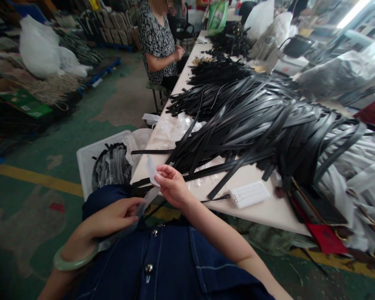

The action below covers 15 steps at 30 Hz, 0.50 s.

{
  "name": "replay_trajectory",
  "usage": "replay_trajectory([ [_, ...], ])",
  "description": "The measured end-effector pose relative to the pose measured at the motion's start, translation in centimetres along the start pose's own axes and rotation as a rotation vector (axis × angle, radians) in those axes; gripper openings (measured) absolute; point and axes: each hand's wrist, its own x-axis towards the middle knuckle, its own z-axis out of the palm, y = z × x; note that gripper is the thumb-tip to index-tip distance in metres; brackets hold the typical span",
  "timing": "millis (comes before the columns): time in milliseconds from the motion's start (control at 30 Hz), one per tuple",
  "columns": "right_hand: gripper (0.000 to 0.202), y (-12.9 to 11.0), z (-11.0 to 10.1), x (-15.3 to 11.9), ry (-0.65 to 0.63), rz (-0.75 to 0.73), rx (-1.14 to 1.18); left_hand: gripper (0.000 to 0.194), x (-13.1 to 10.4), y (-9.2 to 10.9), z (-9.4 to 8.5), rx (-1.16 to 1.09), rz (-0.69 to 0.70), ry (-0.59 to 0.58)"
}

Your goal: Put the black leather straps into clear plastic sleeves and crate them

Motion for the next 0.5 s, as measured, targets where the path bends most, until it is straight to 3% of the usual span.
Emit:
replay_trajectory([
  [33,0.031,0.1,0.0,-0.1,-0.003,0.015,-0.013,0.050,0.2,0.1,-0.2,-0.036,0.022,0.016],
  [100,0.030,0.4,0.0,-0.5,-0.027,0.079,-0.024,0.055,1.0,0.5,-0.3,-0.160,0.104,0.174],
  [167,0.030,0.9,0.1,-0.9,-0.062,0.157,0.000,0.043,2.3,1.3,-0.2,-0.321,0.212,0.392],
  [200,0.032,1.2,0.1,-1.1,-0.078,0.195,0.022,0.034,2.9,1.7,-0.1,-0.395,0.266,0.445],
  [267,0.035,1.8,0.1,-1.4,-0.108,0.258,0.064,0.024,4.1,2.3,0.2,-0.505,0.360,0.401],
  [367,0.039,2.3,-0.6,-1.6,-0.138,0.314,-0.006,0.028,5.1,2.6,0.8,-0.644,0.422,0.256],
  [433,0.039,1.9,-1.6,-1.5,-0.102,0.246,-0.229,0.029,5.4,2.7,1.1,-0.688,0.407,0.252],
  [500,0.035,0.6,-3.3,-1.1,0.055,0.033,-0.625,0.031,5.5,2.7,1.4,-0.659,0.365,0.290],
])
